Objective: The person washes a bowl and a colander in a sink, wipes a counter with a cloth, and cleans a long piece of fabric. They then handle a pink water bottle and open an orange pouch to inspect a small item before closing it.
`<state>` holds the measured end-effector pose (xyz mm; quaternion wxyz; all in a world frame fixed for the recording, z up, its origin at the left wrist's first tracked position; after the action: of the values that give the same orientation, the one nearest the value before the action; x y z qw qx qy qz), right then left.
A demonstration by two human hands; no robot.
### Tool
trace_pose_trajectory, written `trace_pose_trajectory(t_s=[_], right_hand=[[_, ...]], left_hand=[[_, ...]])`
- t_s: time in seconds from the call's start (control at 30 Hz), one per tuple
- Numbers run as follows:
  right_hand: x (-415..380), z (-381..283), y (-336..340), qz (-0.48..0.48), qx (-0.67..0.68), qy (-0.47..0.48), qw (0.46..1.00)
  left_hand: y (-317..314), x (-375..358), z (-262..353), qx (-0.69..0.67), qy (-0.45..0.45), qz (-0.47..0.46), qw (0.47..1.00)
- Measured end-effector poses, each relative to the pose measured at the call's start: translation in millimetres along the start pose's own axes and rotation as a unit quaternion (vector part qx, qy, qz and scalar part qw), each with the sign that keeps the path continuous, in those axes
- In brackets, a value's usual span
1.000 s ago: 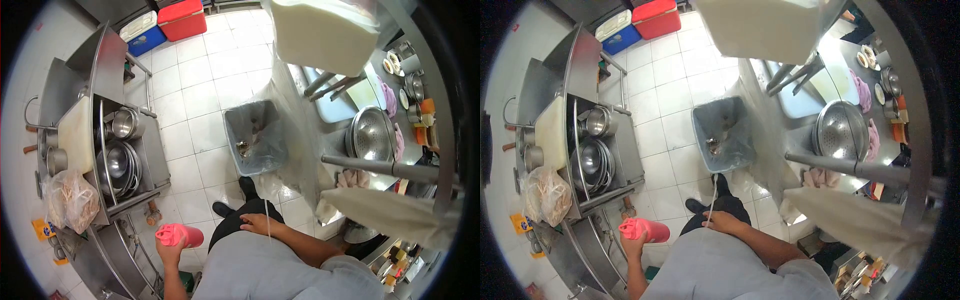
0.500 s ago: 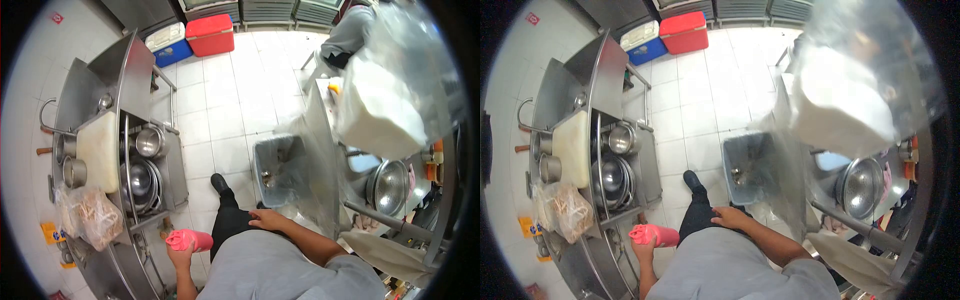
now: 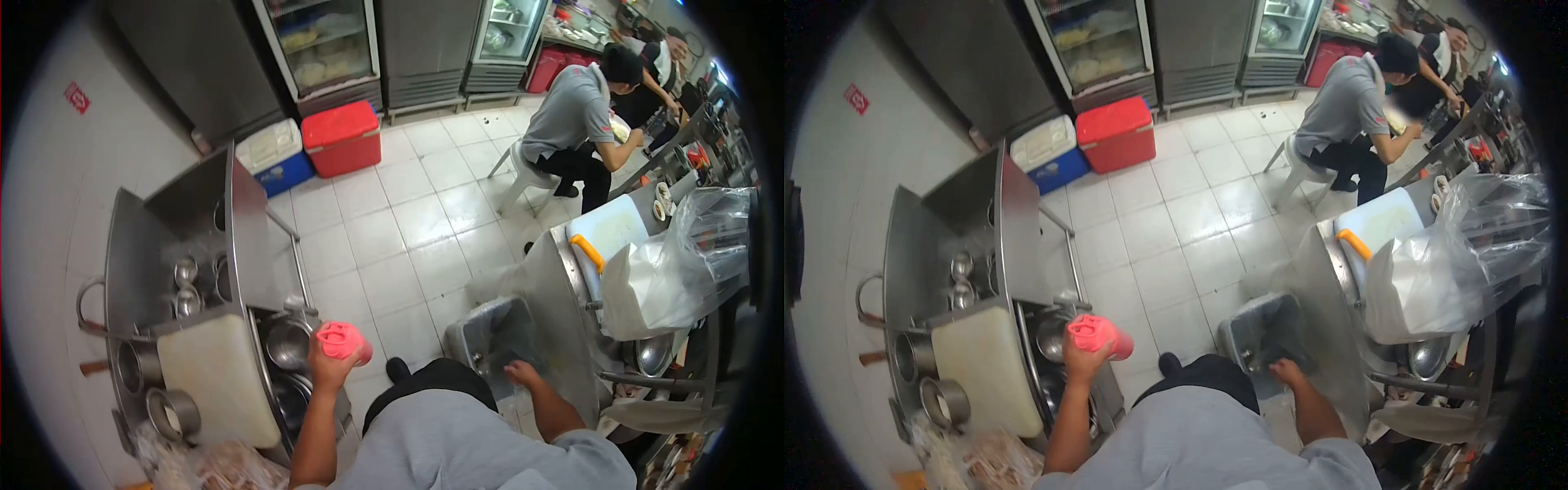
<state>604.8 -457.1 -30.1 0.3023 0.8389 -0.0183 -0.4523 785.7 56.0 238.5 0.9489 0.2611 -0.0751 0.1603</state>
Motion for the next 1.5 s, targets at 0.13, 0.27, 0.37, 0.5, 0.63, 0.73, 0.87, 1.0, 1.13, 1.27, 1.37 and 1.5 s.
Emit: trace_pose_trajectory(t_s=[0.13,0.27,0.37,0.5,0.63,0.73,0.87,1.0,1.13,1.27,1.37,1.5], right_hand=[[8,62,-25,-0.003,0.071,-0.071,0.995],[-1,34,-46,-0.012,0.15,-0.162,0.975],[81,49,-87,-0.091,0.142,-0.094,0.981],[128,-91,-37,-0.089,0.157,-0.093,0.979],[271,-231,4,-0.056,-0.063,0.083,0.993],[339,-351,73,0.042,-0.092,0.253,0.962],[370,-471,167,0.049,0.058,0.231,0.97],[412,-508,240,0.11,0.079,0.196,0.971],[471,-470,263,0.148,-0.039,0.184,0.971],[450,-389,236,0.027,0.016,-0.026,0.999],[409,-361,219,0.029,0.126,-0.116,0.985],[364,-358,214,0.038,0.282,-0.17,0.944]], left_hand=[[-41,66,33,-0.017,-0.088,-0.06,0.994],[-101,116,37,-0.043,-0.095,-0.132,0.986],[-147,149,22,0.011,-0.083,-0.16,0.984],[-188,191,-13,0.095,-0.036,-0.146,0.984],[-188,230,-79,0.162,0.037,-0.114,0.979],[-171,245,-146,0.202,0.085,-0.054,0.974],[-150,248,-192,0.303,0.159,-0.044,0.939],[-158,240,-248,0.303,0.278,-0.107,0.905],[-189,277,-269,0.284,0.324,-0.147,0.89],[-258,386,-285,0.259,0.292,-0.193,0.9],[-344,509,-287,0.245,0.138,-0.214,0.936],[-461,677,-218,0.257,0.085,-0.281,0.921]])
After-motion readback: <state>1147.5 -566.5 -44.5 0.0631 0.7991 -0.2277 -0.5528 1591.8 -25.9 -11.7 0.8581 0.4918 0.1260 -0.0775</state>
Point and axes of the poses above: each hand's wrist, its own x-axis towards the middle knuckle, its own y-axis out of the back of the hand, z = x × y, the point moved 7 cm from there along x, towards the middle knuckle, and after that the axes turned 7 degrees about z, right-handed, at the moved point
